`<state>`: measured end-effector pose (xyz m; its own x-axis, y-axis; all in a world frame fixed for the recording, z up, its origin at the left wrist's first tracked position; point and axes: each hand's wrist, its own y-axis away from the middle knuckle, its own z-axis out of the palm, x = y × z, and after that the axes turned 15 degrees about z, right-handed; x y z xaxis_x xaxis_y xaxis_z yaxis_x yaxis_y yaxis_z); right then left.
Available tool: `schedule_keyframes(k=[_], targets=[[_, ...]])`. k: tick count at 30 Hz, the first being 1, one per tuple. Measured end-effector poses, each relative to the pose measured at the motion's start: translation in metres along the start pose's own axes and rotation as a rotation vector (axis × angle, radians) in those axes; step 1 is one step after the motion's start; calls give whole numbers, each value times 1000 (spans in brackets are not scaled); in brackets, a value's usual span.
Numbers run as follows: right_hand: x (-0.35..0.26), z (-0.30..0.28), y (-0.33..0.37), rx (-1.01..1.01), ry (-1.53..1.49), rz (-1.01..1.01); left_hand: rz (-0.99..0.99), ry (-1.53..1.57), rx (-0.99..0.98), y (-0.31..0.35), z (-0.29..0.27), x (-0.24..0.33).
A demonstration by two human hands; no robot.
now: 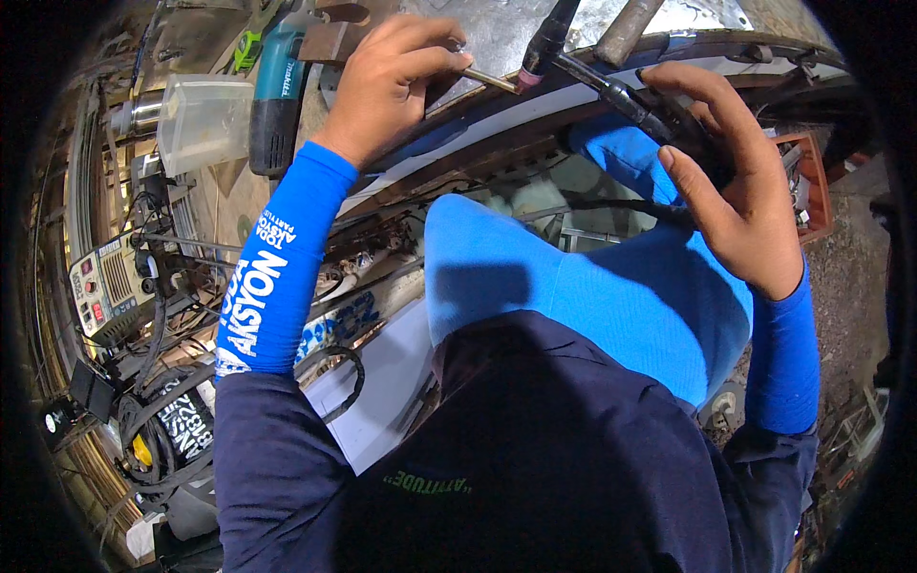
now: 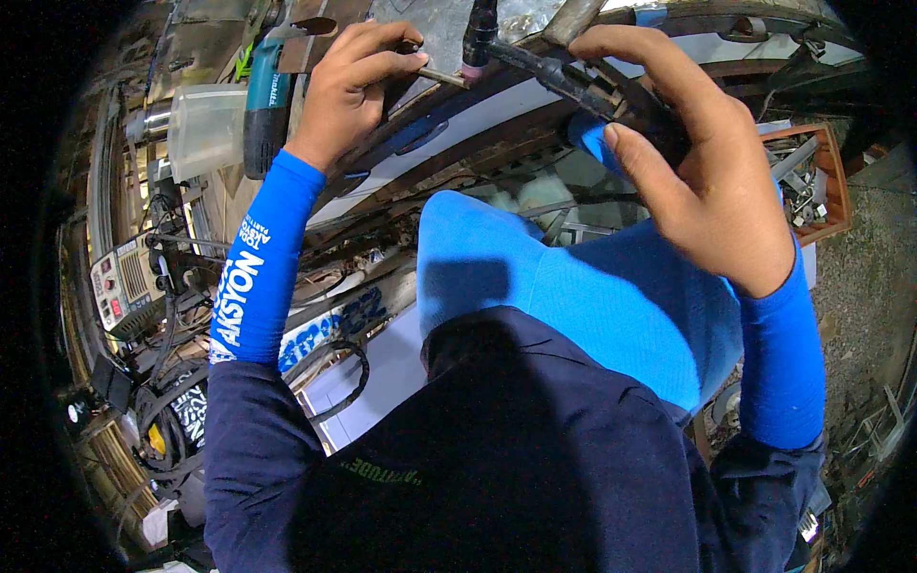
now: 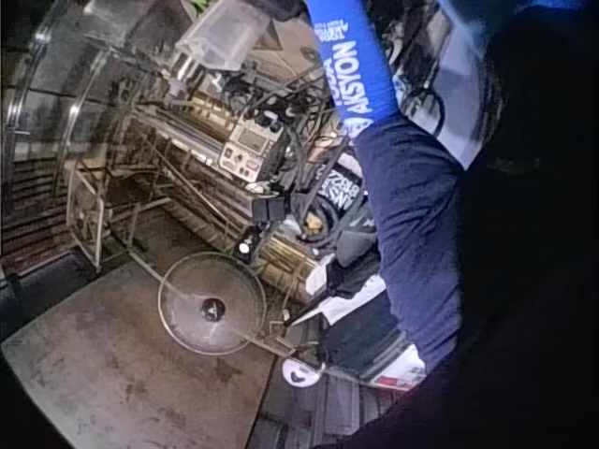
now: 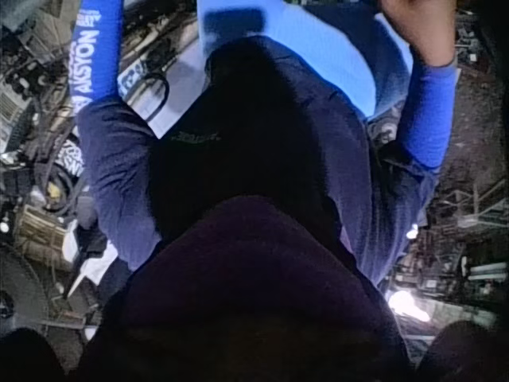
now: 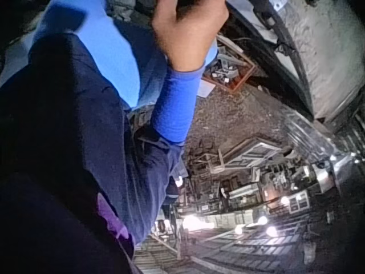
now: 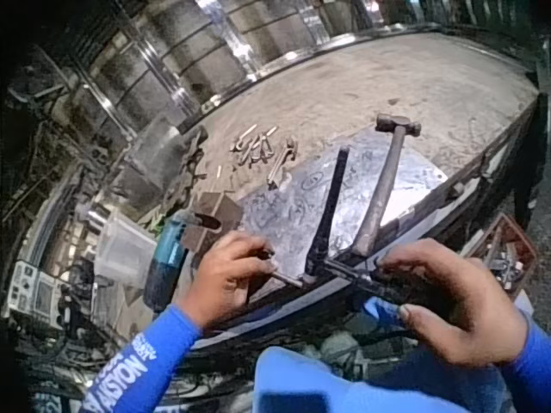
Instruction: The person welds small metal rods using a handheld welding torch, then uses a hammer to tap the welded areas. The person repeats the welding and hammering steps on the same workpiece.
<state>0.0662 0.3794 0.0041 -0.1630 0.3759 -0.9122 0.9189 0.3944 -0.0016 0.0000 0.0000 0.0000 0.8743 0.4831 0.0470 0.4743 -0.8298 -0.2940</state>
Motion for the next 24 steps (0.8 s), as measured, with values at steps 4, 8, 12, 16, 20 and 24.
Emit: schedule_keyframes(k=[4, 8, 12, 16, 20, 24], targets=[[0, -2, -1, 4, 47, -22, 2, 14, 8, 1, 3, 1], [7, -1, -1, -45, -8, -34, 36, -8, -26, -2, -2, 0], [4, 5, 4, 17, -21, 9, 54, 11, 16, 3, 6, -6], [5, 5, 4, 45, 22, -61, 27, 17, -11, 2, 1, -3], [10, 8, 10, 76, 11, -32, 122, -51, -58, -3, -2, -4], [11, 8, 13, 87, -30, 2, 236, -137, -86, -8, -6, -9]])
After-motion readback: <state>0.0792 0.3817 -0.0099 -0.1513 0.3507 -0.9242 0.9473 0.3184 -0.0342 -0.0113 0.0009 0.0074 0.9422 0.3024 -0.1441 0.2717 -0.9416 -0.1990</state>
